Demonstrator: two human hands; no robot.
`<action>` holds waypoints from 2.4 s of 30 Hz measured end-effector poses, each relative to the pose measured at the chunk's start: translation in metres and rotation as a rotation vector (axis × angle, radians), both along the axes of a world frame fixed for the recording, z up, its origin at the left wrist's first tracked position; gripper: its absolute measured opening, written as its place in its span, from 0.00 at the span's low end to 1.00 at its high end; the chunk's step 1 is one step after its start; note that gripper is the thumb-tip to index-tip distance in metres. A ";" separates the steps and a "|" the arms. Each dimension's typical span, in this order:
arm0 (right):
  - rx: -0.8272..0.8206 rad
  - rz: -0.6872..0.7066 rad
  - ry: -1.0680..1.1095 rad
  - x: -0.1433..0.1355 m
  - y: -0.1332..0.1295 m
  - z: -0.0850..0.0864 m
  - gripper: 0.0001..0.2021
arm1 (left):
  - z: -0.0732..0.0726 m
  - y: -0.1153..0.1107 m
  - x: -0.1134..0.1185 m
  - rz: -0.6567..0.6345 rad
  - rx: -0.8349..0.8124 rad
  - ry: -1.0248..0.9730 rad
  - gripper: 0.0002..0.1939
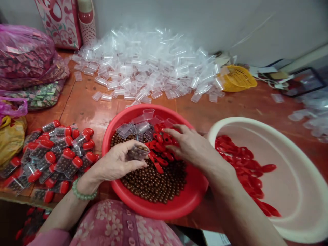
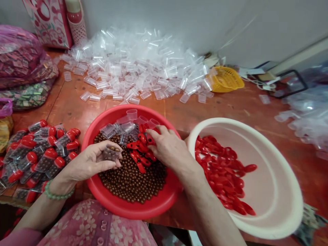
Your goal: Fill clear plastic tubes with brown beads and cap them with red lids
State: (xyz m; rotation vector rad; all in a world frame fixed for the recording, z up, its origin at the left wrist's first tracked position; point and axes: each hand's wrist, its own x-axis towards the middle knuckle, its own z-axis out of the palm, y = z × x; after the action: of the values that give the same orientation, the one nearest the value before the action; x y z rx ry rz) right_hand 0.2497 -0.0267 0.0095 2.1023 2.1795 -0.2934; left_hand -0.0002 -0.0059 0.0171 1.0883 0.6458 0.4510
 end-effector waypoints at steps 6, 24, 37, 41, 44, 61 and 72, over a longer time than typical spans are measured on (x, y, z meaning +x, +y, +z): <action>0.072 0.314 0.678 -0.036 -0.004 0.051 0.14 | -0.005 0.001 0.001 -0.020 -0.082 -0.012 0.15; -0.065 0.158 1.003 -0.041 0.005 0.037 0.16 | -0.012 0.010 -0.003 -0.031 -0.363 -0.265 0.22; -0.410 0.114 -0.063 -0.052 -0.043 -0.022 0.11 | -0.015 0.013 -0.002 0.068 -0.552 -0.319 0.38; -0.372 0.053 0.157 -0.035 -0.044 -0.019 0.11 | -0.016 0.013 -0.003 0.063 -0.556 -0.341 0.36; -0.249 -0.107 0.669 -0.022 -0.047 -0.006 0.08 | -0.015 0.012 -0.003 0.067 -0.524 -0.333 0.30; -0.293 -0.457 1.814 -0.070 -0.033 -0.010 0.11 | -0.018 0.002 0.009 0.353 -0.305 -0.204 0.17; -0.206 -0.692 2.064 -0.078 -0.027 -0.013 0.13 | -0.012 0.000 0.004 0.336 0.203 -0.099 0.10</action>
State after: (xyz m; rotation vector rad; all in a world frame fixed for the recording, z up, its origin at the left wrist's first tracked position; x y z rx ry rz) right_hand 0.1718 -0.0542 -0.0039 2.2231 0.8639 -3.5749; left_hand 0.0034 -0.0057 0.0049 1.1438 0.7090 0.8711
